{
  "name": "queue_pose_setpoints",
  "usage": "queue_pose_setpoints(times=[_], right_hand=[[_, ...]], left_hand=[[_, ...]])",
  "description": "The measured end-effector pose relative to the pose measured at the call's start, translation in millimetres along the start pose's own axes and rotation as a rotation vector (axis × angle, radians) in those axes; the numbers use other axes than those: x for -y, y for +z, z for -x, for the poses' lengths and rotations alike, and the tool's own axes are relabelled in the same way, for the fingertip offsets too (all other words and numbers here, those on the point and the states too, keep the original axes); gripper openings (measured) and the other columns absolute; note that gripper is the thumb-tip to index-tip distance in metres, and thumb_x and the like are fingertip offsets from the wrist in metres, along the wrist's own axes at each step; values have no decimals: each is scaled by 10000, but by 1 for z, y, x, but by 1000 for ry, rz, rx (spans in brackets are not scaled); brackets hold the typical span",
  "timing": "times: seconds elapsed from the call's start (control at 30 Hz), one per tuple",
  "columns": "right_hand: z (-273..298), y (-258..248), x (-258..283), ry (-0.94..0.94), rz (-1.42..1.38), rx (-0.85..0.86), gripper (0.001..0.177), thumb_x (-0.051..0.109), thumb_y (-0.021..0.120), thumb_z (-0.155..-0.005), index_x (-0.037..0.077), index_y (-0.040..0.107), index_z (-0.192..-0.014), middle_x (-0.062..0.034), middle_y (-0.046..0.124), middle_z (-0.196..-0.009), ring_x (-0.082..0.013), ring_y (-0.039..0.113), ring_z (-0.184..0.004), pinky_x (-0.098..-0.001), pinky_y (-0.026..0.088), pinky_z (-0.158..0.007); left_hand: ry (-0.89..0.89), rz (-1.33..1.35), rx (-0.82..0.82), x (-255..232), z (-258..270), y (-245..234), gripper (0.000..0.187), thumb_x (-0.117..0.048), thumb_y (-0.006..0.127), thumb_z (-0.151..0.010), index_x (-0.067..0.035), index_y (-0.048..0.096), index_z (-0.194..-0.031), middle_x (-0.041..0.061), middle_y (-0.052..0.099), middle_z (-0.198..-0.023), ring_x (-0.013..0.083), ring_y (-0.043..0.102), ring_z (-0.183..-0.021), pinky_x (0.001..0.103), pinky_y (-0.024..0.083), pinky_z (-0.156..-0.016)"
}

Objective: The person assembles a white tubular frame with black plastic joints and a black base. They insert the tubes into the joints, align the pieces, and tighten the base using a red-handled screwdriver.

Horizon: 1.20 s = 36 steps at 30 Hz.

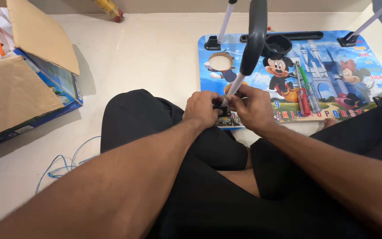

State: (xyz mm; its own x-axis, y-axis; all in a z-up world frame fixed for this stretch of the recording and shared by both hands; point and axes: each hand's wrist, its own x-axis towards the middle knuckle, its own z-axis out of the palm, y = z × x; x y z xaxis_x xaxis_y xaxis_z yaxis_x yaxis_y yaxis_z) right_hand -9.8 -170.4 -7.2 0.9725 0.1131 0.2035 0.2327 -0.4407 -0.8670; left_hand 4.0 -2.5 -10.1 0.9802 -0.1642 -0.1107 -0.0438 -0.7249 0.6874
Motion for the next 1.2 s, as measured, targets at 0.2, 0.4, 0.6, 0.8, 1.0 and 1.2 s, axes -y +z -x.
queue_pose_setpoints(times=[0.2, 0.4, 0.6, 0.8, 1.0, 1.2], right_hand=[[-5, -12, 4, 138, -29, 137, 253, 66, 610, -958, 23, 668, -1201, -100, 762, -1023, -158, 763, -917, -293, 637, -832], [-6, -17, 6, 103, 206, 196, 303, 20, 565, -967, 44, 696, -1239, -111, 763, -1009, -174, 751, -906, -313, 575, -835], [-6, -13, 0, 174, -30, 170, 303, 55, 567, -977, 45, 672, -1261, -92, 739, -1001, -159, 738, -926, -318, 607, -845], [-8, -17, -10, 305, -161, 148, 336, 21, 628, -906, 46, 666, -1239, -95, 761, -1017, -153, 729, -943, -312, 591, -828], [0, -3, -24, 437, -183, 48, 333, -19, 658, -850, -12, 694, -1181, -97, 744, -1060, -167, 727, -911, -304, 611, -782], [-8, -5, -39, 538, -206, 82, 312, -14, 653, -861, -20, 702, -1170, -111, 748, -1068, -185, 718, -906, -302, 595, -768]], left_hand=[[3, 11, 38, -2, 0, -3, 450, -165, 827, -782, -277, 733, -1207, 31, 753, -1133, 233, 712, -1074, 375, 561, -948], [24, -16, 35, -11, 6, -7, 420, -375, 791, -829, -256, 727, -1227, 49, 763, -1099, 248, 720, -1074, 403, 551, -953], [108, -98, -21, -14, 16, -7, 379, -453, 670, -918, -198, 718, -1194, 117, 761, -1008, 325, 707, -1001, 466, 543, -888], [155, -51, -90, -7, 8, -1, 298, -404, 656, -931, -200, 754, -1126, 116, 771, -970, 343, 724, -947, 475, 556, -854], [129, -52, -112, -3, 4, 4, 306, -431, 695, -905, -217, 769, -1110, 151, 756, -958, 368, 711, -944, 477, 555, -856], [190, -69, -123, -2, 1, 6, 296, -402, 682, -923, -186, 769, -1106, 154, 756, -960, 372, 710, -946, 473, 553, -865]])
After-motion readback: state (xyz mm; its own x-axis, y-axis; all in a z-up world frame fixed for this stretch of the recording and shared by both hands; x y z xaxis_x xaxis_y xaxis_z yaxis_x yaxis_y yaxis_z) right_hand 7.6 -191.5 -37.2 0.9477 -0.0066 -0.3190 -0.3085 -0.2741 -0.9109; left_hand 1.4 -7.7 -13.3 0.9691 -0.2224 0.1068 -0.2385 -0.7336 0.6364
